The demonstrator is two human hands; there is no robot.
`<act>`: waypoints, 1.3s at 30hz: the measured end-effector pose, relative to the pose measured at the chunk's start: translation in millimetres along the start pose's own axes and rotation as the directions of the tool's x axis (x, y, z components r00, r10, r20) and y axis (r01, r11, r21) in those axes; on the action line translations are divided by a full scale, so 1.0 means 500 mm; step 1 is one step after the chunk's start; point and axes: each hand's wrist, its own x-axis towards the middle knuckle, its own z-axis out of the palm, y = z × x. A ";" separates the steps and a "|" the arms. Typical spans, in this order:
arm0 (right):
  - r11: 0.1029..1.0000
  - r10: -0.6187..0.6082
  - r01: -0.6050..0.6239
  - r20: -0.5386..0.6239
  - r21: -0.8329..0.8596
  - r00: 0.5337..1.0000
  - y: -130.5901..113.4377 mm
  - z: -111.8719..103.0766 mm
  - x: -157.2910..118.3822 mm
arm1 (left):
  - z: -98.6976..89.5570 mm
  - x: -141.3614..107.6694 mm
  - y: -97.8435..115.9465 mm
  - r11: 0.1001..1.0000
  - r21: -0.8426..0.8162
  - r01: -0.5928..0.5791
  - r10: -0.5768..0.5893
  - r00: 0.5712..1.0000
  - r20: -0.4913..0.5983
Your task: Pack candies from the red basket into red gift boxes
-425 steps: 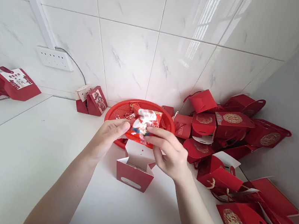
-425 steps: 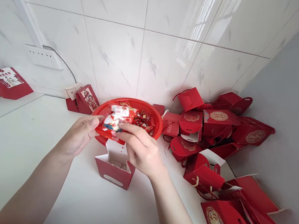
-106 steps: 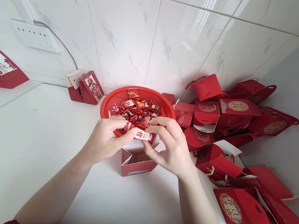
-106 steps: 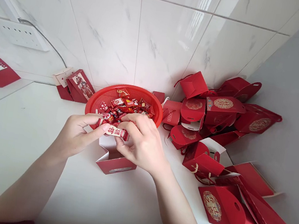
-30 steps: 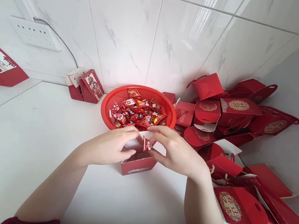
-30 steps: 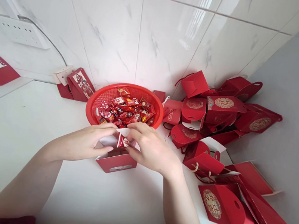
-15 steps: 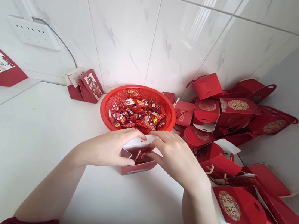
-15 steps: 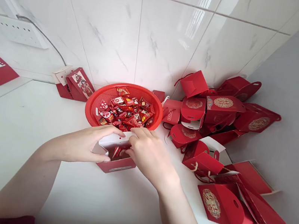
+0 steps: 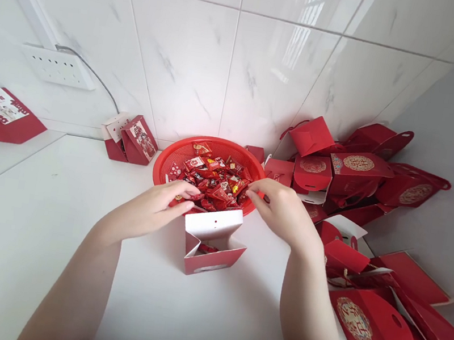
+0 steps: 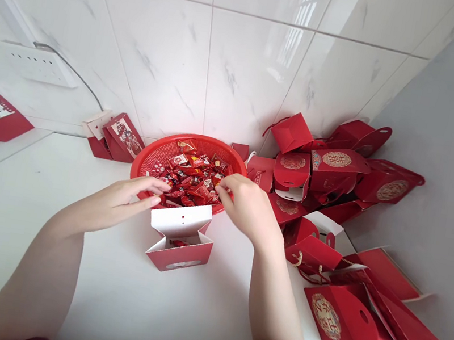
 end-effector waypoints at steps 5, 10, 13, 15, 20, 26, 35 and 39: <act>0.983 0.166 -0.134 0.293 -0.125 0.942 0.067 0.064 0.120 | -0.021 0.015 -0.057 0.978 0.204 0.032 -0.026 0.999 -0.032; 0.989 0.132 -0.075 0.555 -0.125 0.822 0.075 0.135 0.169 | -0.021 0.019 -0.062 0.974 0.207 0.092 -0.111 0.990 0.082; 0.996 0.082 -0.041 0.667 -0.076 0.740 0.072 0.165 0.167 | -0.019 0.021 -0.059 0.989 0.128 0.079 -0.097 0.985 0.146; 0.999 0.054 -0.036 0.692 -0.039 0.720 0.074 0.178 0.162 | -0.019 0.021 -0.058 0.993 0.096 0.066 -0.080 0.985 0.150; 0.997 0.015 -0.059 0.631 0.049 0.776 0.083 0.199 0.145 | -0.022 0.017 -0.053 0.996 0.045 0.078 -0.083 0.988 0.131; 0.988 0.036 -0.101 0.469 0.115 0.883 0.079 0.204 0.128 | -0.015 0.024 -0.053 0.994 -0.001 0.112 -0.111 0.983 0.144; 0.976 0.094 -0.137 0.240 0.169 0.966 0.071 0.191 0.115 | -0.013 0.027 -0.031 0.991 0.020 0.136 -0.137 0.982 0.129; 0.973 0.115 -0.147 0.175 0.180 0.978 0.072 0.195 0.113 | -0.012 0.025 -0.026 0.993 0.003 0.117 -0.117 0.986 0.120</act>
